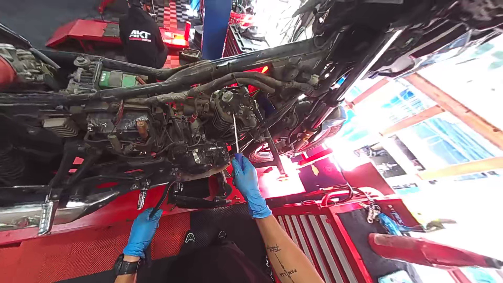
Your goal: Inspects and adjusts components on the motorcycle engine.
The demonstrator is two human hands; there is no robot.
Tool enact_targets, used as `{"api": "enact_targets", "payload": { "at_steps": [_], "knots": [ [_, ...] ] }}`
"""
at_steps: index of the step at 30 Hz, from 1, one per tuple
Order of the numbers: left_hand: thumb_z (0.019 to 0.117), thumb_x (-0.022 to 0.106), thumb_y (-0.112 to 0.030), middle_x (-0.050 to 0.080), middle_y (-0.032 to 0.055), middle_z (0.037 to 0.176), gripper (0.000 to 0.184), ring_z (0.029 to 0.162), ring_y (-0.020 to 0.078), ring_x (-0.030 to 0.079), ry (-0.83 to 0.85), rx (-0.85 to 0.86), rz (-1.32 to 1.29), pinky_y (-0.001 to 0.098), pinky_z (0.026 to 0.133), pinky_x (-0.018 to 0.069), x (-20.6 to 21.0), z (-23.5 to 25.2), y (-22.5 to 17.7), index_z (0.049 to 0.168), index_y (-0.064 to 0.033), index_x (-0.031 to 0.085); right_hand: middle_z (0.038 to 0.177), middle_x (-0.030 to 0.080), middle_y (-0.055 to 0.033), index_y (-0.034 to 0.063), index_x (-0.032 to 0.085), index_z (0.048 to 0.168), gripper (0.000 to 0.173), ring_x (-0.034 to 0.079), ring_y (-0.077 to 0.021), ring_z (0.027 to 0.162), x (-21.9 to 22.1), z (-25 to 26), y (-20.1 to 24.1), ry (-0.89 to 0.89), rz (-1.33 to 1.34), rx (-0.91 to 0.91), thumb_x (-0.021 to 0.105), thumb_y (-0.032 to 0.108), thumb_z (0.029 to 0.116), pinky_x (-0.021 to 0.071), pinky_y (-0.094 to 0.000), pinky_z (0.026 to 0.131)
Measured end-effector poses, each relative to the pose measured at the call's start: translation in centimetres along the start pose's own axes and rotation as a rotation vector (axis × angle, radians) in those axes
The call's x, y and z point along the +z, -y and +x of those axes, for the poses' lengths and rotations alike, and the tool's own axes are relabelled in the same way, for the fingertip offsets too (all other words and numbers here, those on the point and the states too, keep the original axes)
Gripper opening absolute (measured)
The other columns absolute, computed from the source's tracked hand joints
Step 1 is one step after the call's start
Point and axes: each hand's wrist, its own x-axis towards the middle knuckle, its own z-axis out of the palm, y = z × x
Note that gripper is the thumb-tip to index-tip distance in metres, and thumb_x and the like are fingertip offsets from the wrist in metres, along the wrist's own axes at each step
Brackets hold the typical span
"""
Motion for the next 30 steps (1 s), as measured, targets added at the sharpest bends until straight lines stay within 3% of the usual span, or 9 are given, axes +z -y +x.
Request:
{"api": "enact_targets", "payload": {
  "at_steps": [9, 13, 18, 21, 25, 30],
  "knots": [
    [0.1044, 0.062, -0.025, 0.063, 0.0048, 0.068, 0.024, 0.059, 0.0162, 0.059, 0.045, -0.029, -0.116, 0.0362, 0.059, 0.0504, 0.0, 0.3, 0.4, 0.099, -0.0026, 0.067, 0.065, 0.061, -0.0051, 0.0014, 0.058, 0.118, 0.026, 0.059, -0.0162, 0.045, 3.0, -1.6, 2.3, -0.039, 0.187, 0.064, 0.051, 0.024, 0.1068, 0.0545, -0.0335, 0.044],
    [0.1047, 0.061, -0.025, 0.064, 0.0038, 0.067, 0.024, 0.057, 0.0149, 0.061, 0.074, -0.037, -0.147, 0.0333, 0.058, 0.0526, 0.1, 0.4, 0.5, 0.099, -0.0031, 0.066, 0.062, 0.061, -0.0070, -0.0009, 0.054, 0.119, 0.024, 0.059, -0.0161, 0.044, 3.4, -1.6, 3.1, 0.013, 0.401, 0.126, 0.050, 0.020, 0.1077, 0.0526, -0.0308, 0.041],
    [0.1047, 0.060, -0.022, 0.065, 0.0041, 0.067, 0.021, 0.057, 0.0142, 0.062, 0.091, -0.071, -0.190, 0.0317, 0.058, 0.0537, 0.1, 0.3, 0.3, 0.101, -0.0026, 0.066, 0.057, 0.052, -0.0032, 0.0025, 0.058, 0.112, 0.024, 0.051, -0.0138, 0.040, 3.8, -1.4, 4.3, -0.035, 0.395, 0.187, 0.050, 0.025, 0.1097, 0.0480, -0.0297, 0.038],
    [0.1050, 0.059, -0.022, 0.064, 0.0036, 0.067, 0.021, 0.056, 0.0137, 0.061, 0.102, -0.086, -0.183, 0.0314, 0.057, 0.0533, 0.1, 0.1, 0.1, 0.103, -0.0021, 0.066, 0.058, 0.052, -0.0032, 0.0043, 0.061, 0.110, 0.027, 0.050, -0.0144, 0.040, 4.1, -1.2, 4.3, -0.081, 0.312, 0.193, 0.051, 0.030, 0.1095, 0.0483, -0.0311, 0.038],
    [0.1046, 0.059, -0.022, 0.060, 0.0051, 0.065, 0.022, 0.054, 0.0164, 0.057, 0.112, -0.102, -0.108, 0.0370, 0.056, 0.0501, -0.1, -0.1, 0.0, 0.103, -0.0016, 0.066, 0.059, 0.053, -0.0020, 0.0069, 0.063, 0.103, 0.034, 0.052, -0.0150, 0.044, 4.0, -1.0, 4.0, -0.104, 0.149, 0.188, 0.049, 0.037, 0.1094, 0.0503, -0.0339, 0.044],
    [0.1038, 0.059, -0.026, 0.061, 0.0137, 0.075, 0.030, 0.063, 0.0258, 0.058, 0.135, -0.076, -0.012, 0.0496, 0.063, 0.0502, -0.4, -0.4, -0.2, 0.107, 0.0029, 0.067, 0.060, 0.052, -0.0007, 0.0083, 0.065, 0.098, 0.034, 0.051, -0.0149, 0.047, 5.0, -1.0, 3.3, -0.219, 0.033, 0.144, 0.051, 0.038, 0.1078, 0.0489, -0.0363, 0.047]
  ]
}}
